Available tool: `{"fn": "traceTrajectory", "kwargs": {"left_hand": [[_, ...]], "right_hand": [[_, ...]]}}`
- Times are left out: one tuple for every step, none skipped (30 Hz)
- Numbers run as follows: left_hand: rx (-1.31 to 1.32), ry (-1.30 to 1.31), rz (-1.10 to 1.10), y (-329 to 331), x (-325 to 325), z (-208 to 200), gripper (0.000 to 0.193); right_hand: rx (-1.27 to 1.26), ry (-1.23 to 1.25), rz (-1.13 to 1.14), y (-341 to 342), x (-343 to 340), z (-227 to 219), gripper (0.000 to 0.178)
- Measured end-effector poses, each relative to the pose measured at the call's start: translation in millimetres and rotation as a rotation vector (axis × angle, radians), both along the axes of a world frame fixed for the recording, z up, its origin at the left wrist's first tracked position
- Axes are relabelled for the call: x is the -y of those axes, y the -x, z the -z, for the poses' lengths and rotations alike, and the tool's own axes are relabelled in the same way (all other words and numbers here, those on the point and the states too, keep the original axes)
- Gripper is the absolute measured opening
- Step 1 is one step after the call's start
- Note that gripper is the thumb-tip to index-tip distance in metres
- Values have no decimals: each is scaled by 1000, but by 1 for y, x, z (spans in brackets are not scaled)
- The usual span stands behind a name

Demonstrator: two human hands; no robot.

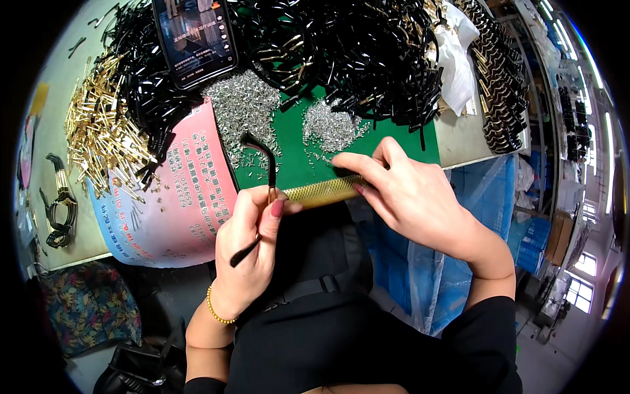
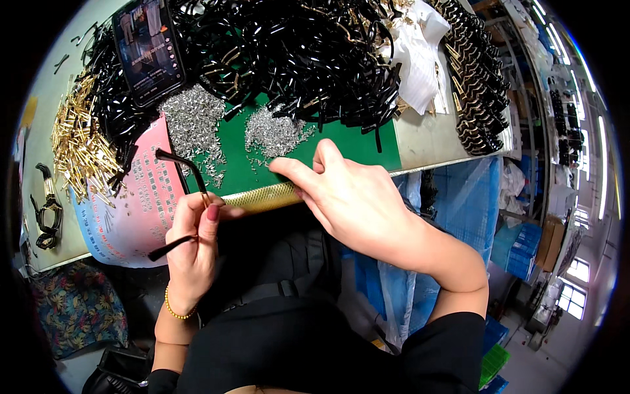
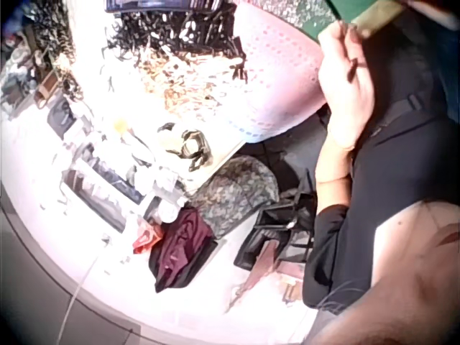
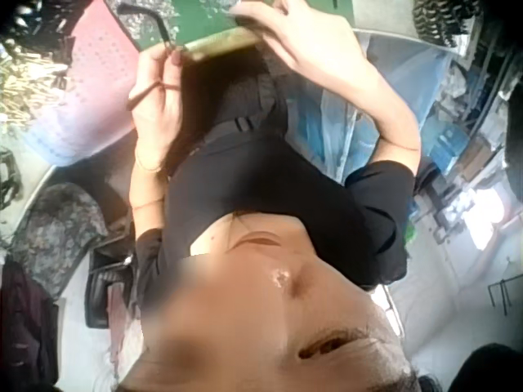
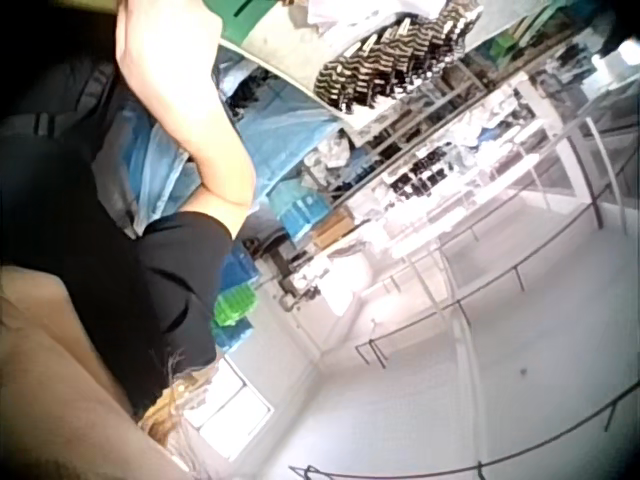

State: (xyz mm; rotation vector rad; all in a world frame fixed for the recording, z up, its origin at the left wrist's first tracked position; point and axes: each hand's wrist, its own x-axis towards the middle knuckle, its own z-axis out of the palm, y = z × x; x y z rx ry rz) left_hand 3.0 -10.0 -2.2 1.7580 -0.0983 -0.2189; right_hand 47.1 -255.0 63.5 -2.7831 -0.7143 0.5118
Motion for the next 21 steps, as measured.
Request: {"fn": "traceTrajectory", "kwargs": {"left_hand": [[0,4,-7,0,1,0,15],[1,8,-13,0,2,1,16],[1,0,-19,-1,3,0,17],[1,-8,-23,-2,4,-1,17],[-56,34,-21,-5,6,-4,17],[-111,77,-16,-9,9,-8,17],[-165,120,-12,-12,12,-9,17],[-149,180,-19,-12,18,-4,17],[-167,179,13,-14,20,-5,18],[-170,187,27,-14,20,-5,17],[-173,195,40,-14,20,-5,17],[-190,226,30,-12,20,-6,17],[-204,232,3,-9,19,-8,17],[-169,203,-3,-8,16,-8,17],[-133,173,-9,-6,13,-9,16],[-133,144,-43,-5,13,-11,16],[-90,43,-9,-5,7,-10,15],[-103,52,5,-5,2,-7,15],[-115,62,20,-5,0,-4,15],[-114,58,9,-4,-2,-2,16],[-114,53,-4,-4,-3,-1,17]], "right_hand": [[0,32,-1,-1,-1,1,44],[35,-9,-11,-1,1,7,49],[37,-12,-26,-1,0,9,48],[40,-16,-40,-1,-1,10,47],[42,-20,-53,-2,-2,11,47],[43,-13,-49,-2,-3,11,46],[44,-6,-45,-2,-4,10,46],[45,0,-41,-2,-5,9,46],[49,-6,-35,-2,-4,10,46],[54,-13,-29,-2,-3,12,46],[58,-20,-24,-2,-2,13,46],[58,-22,-24,-2,-2,13,46],[58,-25,-25,-3,-2,14,46],[58,-28,-26,-3,-2,14,46],[56,-29,-30,-3,-2,14,46],[54,-29,-33,-4,-2,13,46],[52,-30,-37,-5,-3,13,46],[48,-23,-40,-5,-3,13,47],[43,-16,-42,-6,-4,14,47],[39,-9,-44,-6,-4,14,47],[38,-12,-42,-6,-4,14,48]]}}
